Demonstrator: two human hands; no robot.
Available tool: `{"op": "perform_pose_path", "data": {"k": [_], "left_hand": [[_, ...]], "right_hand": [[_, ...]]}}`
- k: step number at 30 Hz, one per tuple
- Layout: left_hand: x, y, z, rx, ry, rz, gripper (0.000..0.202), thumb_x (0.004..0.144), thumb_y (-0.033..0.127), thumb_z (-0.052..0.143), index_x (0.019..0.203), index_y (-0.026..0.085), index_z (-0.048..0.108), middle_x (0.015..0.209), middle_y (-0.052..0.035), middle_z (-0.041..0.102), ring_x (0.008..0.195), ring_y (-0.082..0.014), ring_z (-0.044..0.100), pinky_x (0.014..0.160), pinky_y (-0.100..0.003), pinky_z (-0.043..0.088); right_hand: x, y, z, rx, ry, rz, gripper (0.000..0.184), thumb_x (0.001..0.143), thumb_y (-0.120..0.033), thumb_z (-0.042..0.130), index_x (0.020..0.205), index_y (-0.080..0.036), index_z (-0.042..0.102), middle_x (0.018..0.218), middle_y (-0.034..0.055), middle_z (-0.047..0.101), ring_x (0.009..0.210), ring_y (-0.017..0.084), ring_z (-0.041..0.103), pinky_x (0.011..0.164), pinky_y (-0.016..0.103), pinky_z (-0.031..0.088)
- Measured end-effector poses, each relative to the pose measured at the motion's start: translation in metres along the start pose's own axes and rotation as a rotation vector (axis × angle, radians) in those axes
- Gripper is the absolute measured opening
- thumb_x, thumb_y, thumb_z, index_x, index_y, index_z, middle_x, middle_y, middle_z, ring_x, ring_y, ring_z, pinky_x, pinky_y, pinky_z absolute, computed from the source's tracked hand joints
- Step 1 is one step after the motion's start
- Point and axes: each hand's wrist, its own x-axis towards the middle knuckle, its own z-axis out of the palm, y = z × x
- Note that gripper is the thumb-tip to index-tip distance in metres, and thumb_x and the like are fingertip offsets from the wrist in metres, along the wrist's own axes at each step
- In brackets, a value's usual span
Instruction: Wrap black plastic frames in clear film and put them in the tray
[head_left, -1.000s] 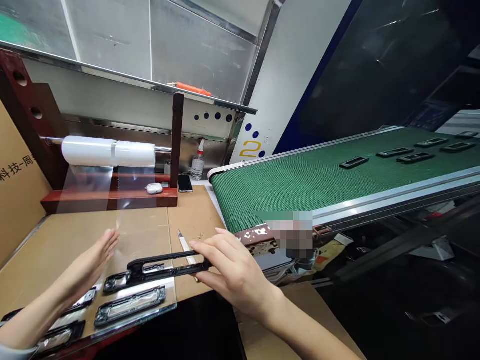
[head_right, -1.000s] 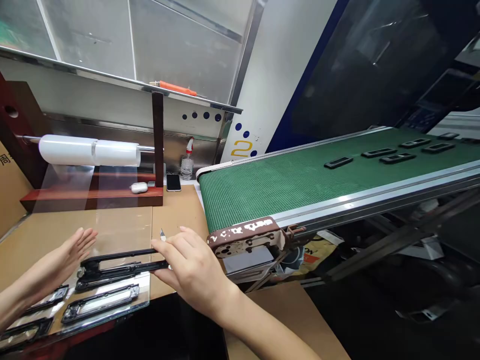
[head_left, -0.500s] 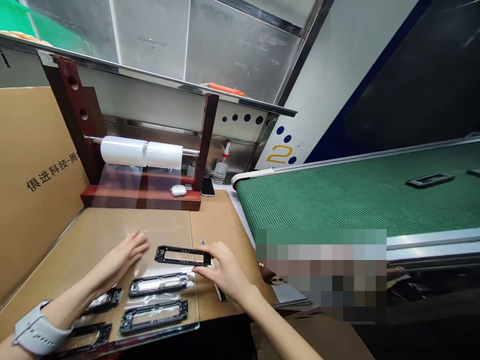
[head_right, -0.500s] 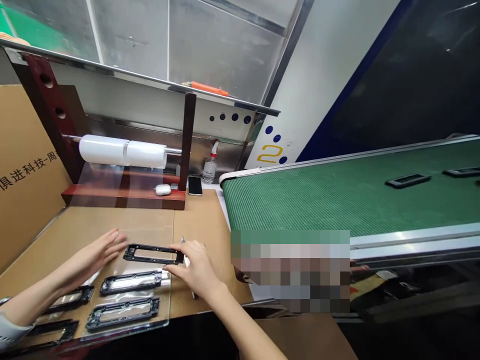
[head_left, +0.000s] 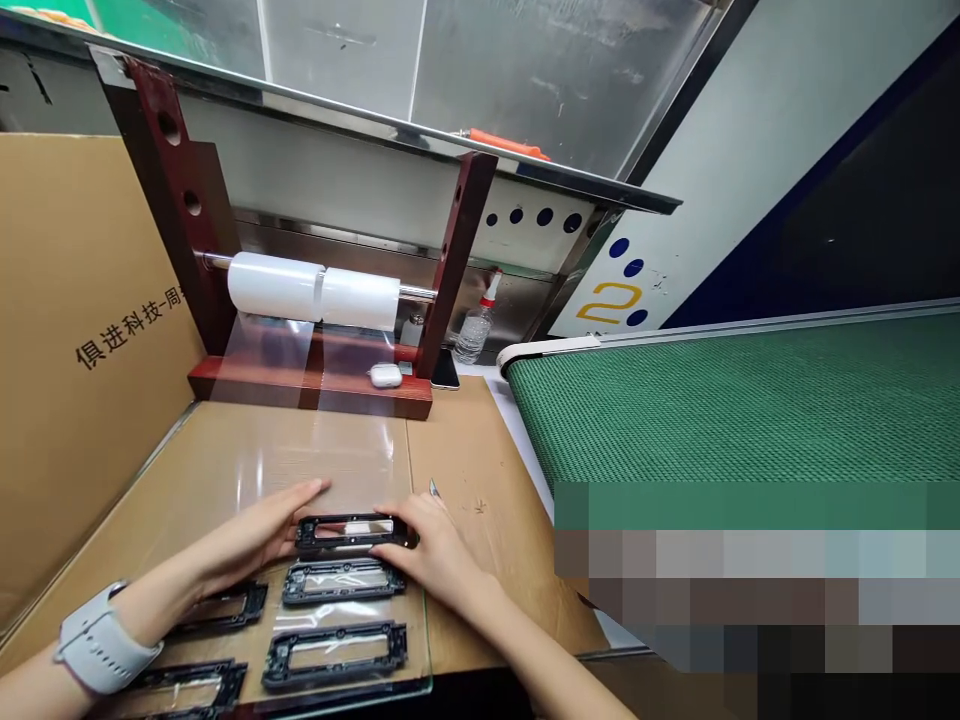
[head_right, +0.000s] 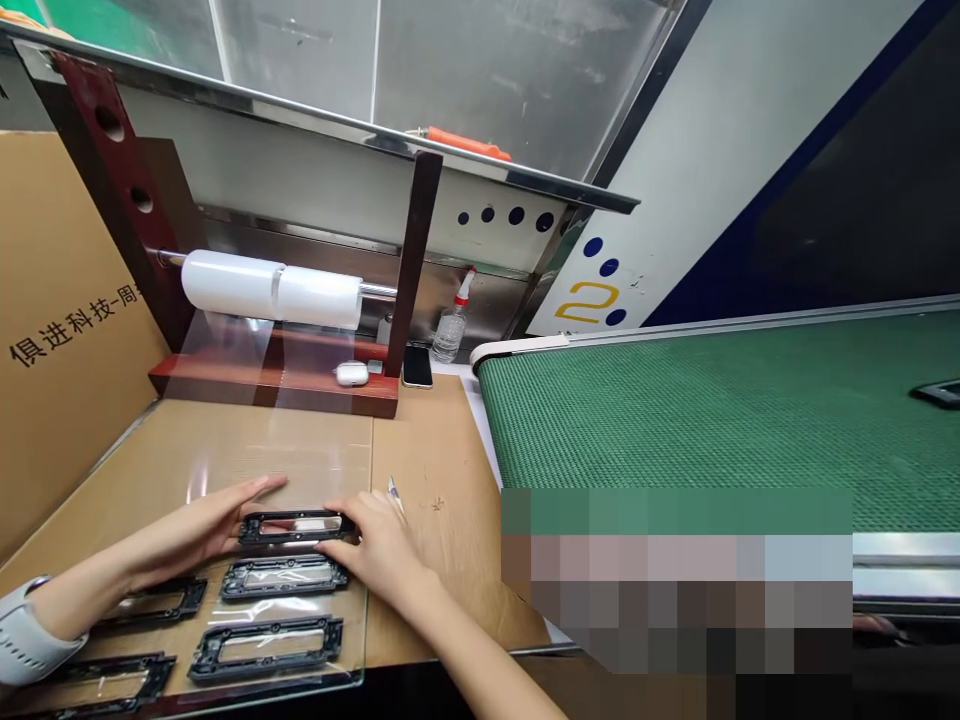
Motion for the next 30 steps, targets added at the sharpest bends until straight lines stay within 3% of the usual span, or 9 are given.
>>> {"op": "perform_pose_path", "data": {"k": [5, 11, 14, 17, 18, 20, 22, 25, 30], "left_hand": [[-0.001, 0.001, 0.003, 0.009, 0.029, -0.004, 0.062, 0.084, 0.052, 0.055, 0.132, 0.015, 0.041, 0.122, -0.0121, 0.068, 0.111, -0.0256, 0.064, 0.097, -0.039, 0.05], [-0.003, 0.002, 0.006, 0.134, 0.077, 0.025, 0.065, 0.085, 0.057, 0.047, 0.134, 0.013, 0.041, 0.123, -0.0168, 0.066, 0.117, -0.0284, 0.06, 0.106, -0.045, 0.043], [-0.005, -0.003, 0.011, 0.281, 0.215, 0.168, 0.07, 0.088, 0.058, 0.036, 0.142, 0.015, 0.028, 0.145, -0.0152, 0.047, 0.134, -0.0246, 0.042, 0.116, -0.043, 0.029], [-0.009, -0.017, 0.021, 0.525, 0.415, 0.381, 0.072, 0.088, 0.058, 0.03, 0.147, 0.021, 0.013, 0.161, -0.0046, 0.014, 0.147, -0.0204, 0.011, 0.121, -0.04, 0.006], [-0.011, -0.024, 0.024, 0.63, 0.429, 0.445, 0.073, 0.087, 0.059, 0.032, 0.147, 0.021, 0.014, 0.162, -0.0025, 0.01, 0.147, -0.0204, 0.005, 0.121, -0.039, 0.002], [-0.013, -0.038, 0.03, 0.85, 0.362, 0.519, 0.076, 0.084, 0.061, 0.038, 0.145, 0.019, 0.026, 0.16, -0.0033, 0.017, 0.147, -0.0225, 0.009, 0.121, -0.039, 0.002], [-0.011, -0.051, 0.034, 1.038, 0.274, 0.518, 0.076, 0.08, 0.062, 0.046, 0.141, 0.016, 0.037, 0.155, -0.0075, 0.029, 0.145, -0.0275, 0.02, 0.121, -0.045, 0.007], [-0.007, -0.062, 0.034, 1.216, 0.27, 0.491, 0.08, 0.079, 0.064, 0.049, 0.139, 0.014, 0.036, 0.153, -0.0104, 0.027, 0.143, -0.032, 0.023, 0.12, -0.054, 0.008], [0.002, -0.08, 0.011, 1.29, 0.295, 0.528, 0.086, 0.076, 0.066, 0.051, 0.138, 0.009, 0.035, 0.151, -0.0167, 0.028, 0.14, -0.0395, 0.029, 0.118, -0.062, 0.011]], "right_hand": [[0.002, -0.001, 0.003, -0.059, -0.003, -0.007, 0.038, 0.073, -0.033, 0.078, 0.108, -0.025, 0.066, 0.089, 0.0024, 0.068, 0.086, 0.02, 0.059, 0.08, 0.034, 0.044], [0.0, -0.004, 0.002, -0.11, 0.006, -0.019, 0.042, 0.075, -0.032, 0.076, 0.114, -0.026, 0.064, 0.088, 0.0028, 0.065, 0.086, 0.021, 0.057, 0.082, 0.037, 0.044], [-0.003, -0.005, 0.001, -0.12, 0.015, 0.003, 0.058, 0.072, -0.031, 0.079, 0.125, -0.026, 0.057, 0.09, 0.0032, 0.064, 0.087, 0.023, 0.057, 0.083, 0.04, 0.045], [-0.007, -0.006, -0.002, -0.104, 0.045, 0.028, 0.067, 0.072, -0.028, 0.078, 0.132, -0.024, 0.049, 0.091, 0.0034, 0.063, 0.088, 0.023, 0.058, 0.084, 0.04, 0.046], [-0.01, -0.006, -0.004, -0.093, 0.066, 0.029, 0.066, 0.074, -0.026, 0.077, 0.133, -0.024, 0.047, 0.093, 0.0036, 0.063, 0.089, 0.023, 0.058, 0.085, 0.041, 0.047], [-0.018, -0.006, -0.01, -0.065, 0.107, 0.023, 0.061, 0.078, -0.022, 0.072, 0.133, -0.024, 0.045, 0.097, 0.0042, 0.063, 0.092, 0.022, 0.058, 0.086, 0.041, 0.047], [-0.031, -0.008, -0.019, -0.046, 0.141, 0.005, 0.055, 0.082, -0.018, 0.066, 0.133, -0.023, 0.045, 0.098, 0.0049, 0.063, 0.093, 0.022, 0.058, 0.085, 0.04, 0.048], [-0.061, -0.017, -0.043, -0.056, 0.157, -0.027, 0.049, 0.084, -0.017, 0.061, 0.13, -0.023, 0.046, 0.095, 0.0049, 0.063, 0.09, 0.022, 0.059, 0.082, 0.039, 0.049], [-0.112, -0.034, -0.111, -0.215, 0.207, -0.079, 0.03, 0.088, -0.021, 0.058, 0.118, -0.024, 0.057, 0.094, 0.0049, 0.066, 0.087, 0.021, 0.06, 0.077, 0.037, 0.05]]}}
